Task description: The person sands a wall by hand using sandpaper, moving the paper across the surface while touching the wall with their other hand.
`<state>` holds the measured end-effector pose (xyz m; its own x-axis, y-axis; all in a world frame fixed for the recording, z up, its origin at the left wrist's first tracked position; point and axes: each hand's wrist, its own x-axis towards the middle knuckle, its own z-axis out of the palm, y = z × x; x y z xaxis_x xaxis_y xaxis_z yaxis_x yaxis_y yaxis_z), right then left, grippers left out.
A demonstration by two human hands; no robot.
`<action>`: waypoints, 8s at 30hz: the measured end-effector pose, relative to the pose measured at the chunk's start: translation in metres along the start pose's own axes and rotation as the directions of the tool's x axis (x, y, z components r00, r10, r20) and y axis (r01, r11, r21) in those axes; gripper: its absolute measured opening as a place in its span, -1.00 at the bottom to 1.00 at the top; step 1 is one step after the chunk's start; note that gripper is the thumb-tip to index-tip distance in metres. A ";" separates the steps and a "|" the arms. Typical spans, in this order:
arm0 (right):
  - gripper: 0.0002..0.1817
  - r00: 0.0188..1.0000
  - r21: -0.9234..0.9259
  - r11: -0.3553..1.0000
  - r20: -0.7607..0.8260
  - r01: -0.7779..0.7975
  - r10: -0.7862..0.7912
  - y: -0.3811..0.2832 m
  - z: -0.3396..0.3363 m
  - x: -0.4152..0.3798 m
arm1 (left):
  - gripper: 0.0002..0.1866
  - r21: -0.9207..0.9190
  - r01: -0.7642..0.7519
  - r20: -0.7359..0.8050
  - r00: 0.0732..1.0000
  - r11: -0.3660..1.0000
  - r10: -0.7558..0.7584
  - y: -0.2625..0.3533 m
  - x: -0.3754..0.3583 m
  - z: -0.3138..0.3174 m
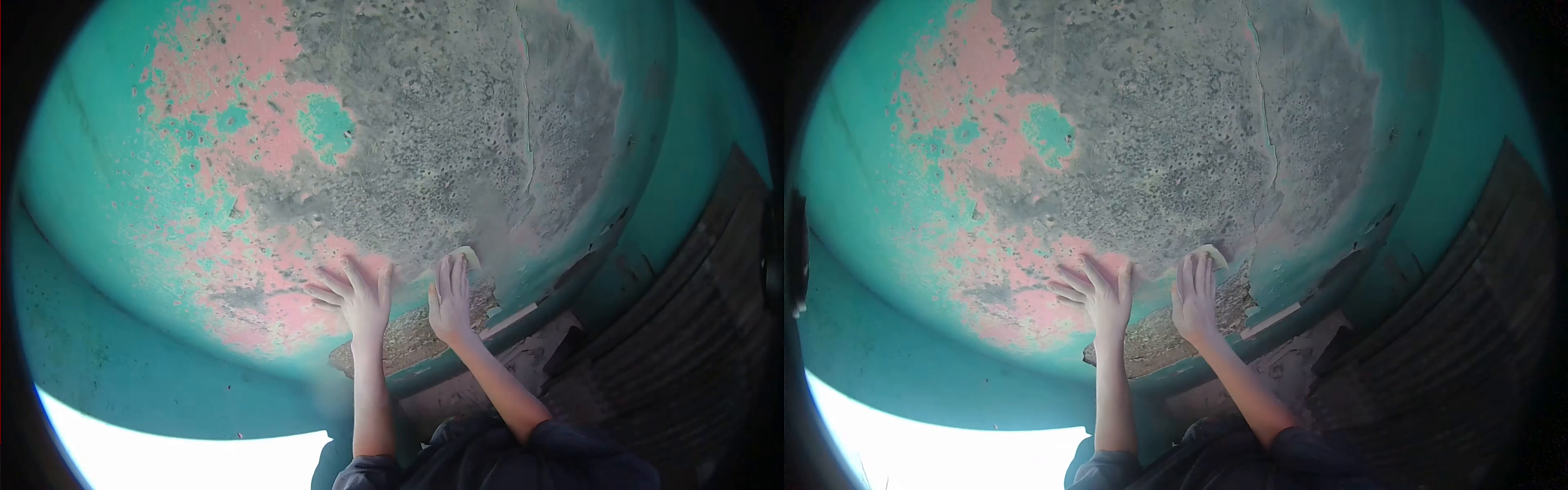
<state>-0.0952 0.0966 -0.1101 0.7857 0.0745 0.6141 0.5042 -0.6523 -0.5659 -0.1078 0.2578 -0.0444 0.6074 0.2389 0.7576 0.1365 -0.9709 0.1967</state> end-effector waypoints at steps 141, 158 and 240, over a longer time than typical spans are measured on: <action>-0.20 0.962 -0.218 0.951 -0.111 0.219 -0.248 0.032 -0.123 0.109 | -0.31 -0.054 0.091 0.116 0.990 0.994 -0.085 0.056 0.004 -0.075; -0.30 0.969 -0.144 0.967 -0.159 -0.212 0.189 0.074 -0.016 0.028 | 0.14 0.145 -0.166 0.070 0.985 0.975 0.157 -0.011 -0.002 -0.023; -0.28 0.995 -0.163 0.984 0.047 -0.077 0.086 -0.005 -0.013 0.002 | 0.34 0.052 -0.113 0.185 0.977 0.992 0.102 0.033 -0.021 0.019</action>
<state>-0.1004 0.0902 -0.0993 0.8419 0.0534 0.5370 0.3768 -0.7706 -0.5141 -0.1012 0.2202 -0.0649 0.7525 0.1317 0.6453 0.1073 -0.9912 0.0771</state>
